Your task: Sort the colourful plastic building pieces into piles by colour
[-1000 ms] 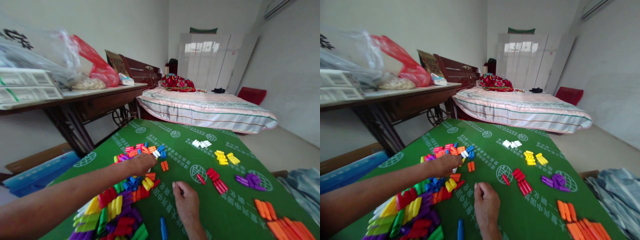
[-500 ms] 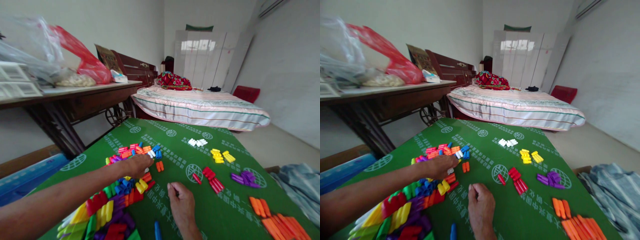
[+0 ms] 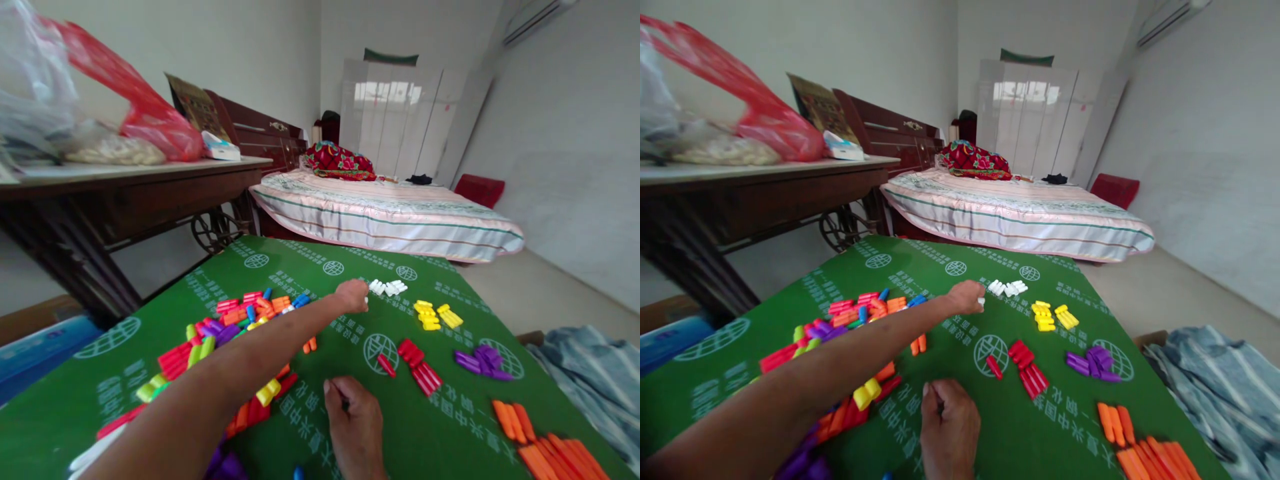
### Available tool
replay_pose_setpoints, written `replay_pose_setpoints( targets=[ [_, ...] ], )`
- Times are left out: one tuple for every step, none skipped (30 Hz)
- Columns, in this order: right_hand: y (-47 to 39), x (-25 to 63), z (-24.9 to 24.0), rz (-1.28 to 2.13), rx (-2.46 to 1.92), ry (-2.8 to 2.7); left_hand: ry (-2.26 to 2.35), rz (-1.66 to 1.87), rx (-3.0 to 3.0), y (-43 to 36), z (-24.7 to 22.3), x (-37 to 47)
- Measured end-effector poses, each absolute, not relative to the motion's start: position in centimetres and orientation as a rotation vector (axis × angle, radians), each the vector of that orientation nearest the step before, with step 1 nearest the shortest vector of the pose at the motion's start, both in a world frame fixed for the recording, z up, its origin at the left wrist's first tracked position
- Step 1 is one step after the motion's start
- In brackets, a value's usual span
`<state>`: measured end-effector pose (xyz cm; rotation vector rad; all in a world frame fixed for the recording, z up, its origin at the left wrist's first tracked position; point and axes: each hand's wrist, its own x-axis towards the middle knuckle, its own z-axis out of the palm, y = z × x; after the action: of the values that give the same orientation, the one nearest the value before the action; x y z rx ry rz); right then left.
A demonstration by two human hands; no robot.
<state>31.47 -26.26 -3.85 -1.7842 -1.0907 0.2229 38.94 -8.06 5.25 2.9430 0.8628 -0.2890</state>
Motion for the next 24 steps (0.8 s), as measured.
replay_pose_setpoints(
  targets=[
    [-26.3,31.5,-3.9,0.225,-1.782,-1.086,0.885,-0.271,2.933,-8.3,4.8,40.0],
    [-26.3,31.5,-3.9,0.228,-1.78,-1.082,0.904,-0.254,2.925,-8.6,4.4,40.9],
    [-26.3,31.5,-3.9,0.232,-1.779,-1.078,0.917,-0.237,2.919,-8.8,4.0,41.7],
    [-26.3,31.5,-4.0,0.237,-1.777,-1.077,0.925,-0.217,2.916,-9.0,3.7,42.3],
    [-26.3,31.5,-4.0,0.243,-1.775,-1.079,0.931,-0.198,2.915,-9.1,3.5,42.8],
    [-26.3,31.6,-4.1,0.25,-1.772,-1.08,0.933,-0.18,2.918,-9.2,3.4,43.1],
    [-26.4,31.6,-4.1,0.256,-1.771,-1.083,0.934,-0.164,2.923,-9.2,3.4,43.3],
    [-26.4,31.6,-4.1,0.261,-1.772,-1.085,0.932,-0.153,2.931,-9.1,3.5,43.2],
    [-26.4,31.6,-4.1,0.264,-1.776,-1.088,0.929,-0.146,2.944,-8.9,3.8,43.0],
    [-26.4,31.6,-4.1,0.266,-1.782,-1.092,0.925,-0.149,2.959,-8.7,4.2,42.6],
    [-26.4,31.6,-4.1,0.267,-1.789,-1.094,0.919,-0.165,2.976,-8.3,4.7,41.9],
    [-26.4,31.6,-4.0,0.266,-1.792,-1.096,0.916,-0.195,2.993,-7.8,5.2,41.1],
    [-26.4,31.6,-3.9,0.264,-1.792,-1.098,0.916,-0.251,3.005,-7.2,5.8,40.1],
    [-26.4,31.6,-3.9,0.261,-1.789,-1.098,0.922,-0.322,3.011,-6.6,6.5,39.0],
    [-26.4,31.6,-3.8,0.257,-1.787,-1.095,0.935,-0.414,3.008,-5.9,7.1,37.8],
    [-26.4,31.6,-3.7,0.253,-1.786,-1.091,0.956,-0.514,2.998,-5.3,7.6,36.5],
    [-26.4,31.6,-3.7,0.247,-1.785,-1.086,0.976,-0.6,2.981,-4.7,8.1,35.2],
    [-26.4,31.6,-3.7,0.241,-1.782,-1.082,1.003,-0.681,2.963,-4.2,8.4,33.9],
    [-26.4,31.5,-3.6,0.233,-1.779,-1.081,1.034,-0.728,2.956,-3.9,8.6,32.6],
    [-26.4,31.5,-3.6,0.226,-1.776,-1.082,1.061,-0.749,2.958,-3.7,8.7,31.5],
    [-26.4,31.5,-3.7,0.219,-1.773,-1.085,1.084,-0.756,2.965,-3.6,8.7,30.5],
    [-26.4,31.6,-3.7,0.213,-1.77,-1.09,1.104,-0.749,2.974,-3.7,8.5,29.6],
    [-26.4,31.6,-3.7,0.206,-1.766,-1.094,1.119,-0.737,2.982,-3.9,8.3,29.0],
    [-26.4,31.6,-3.7,0.2,-1.762,-1.099,1.132,-0.722,2.987,-4.1,8.0,28.5]
  ],
)
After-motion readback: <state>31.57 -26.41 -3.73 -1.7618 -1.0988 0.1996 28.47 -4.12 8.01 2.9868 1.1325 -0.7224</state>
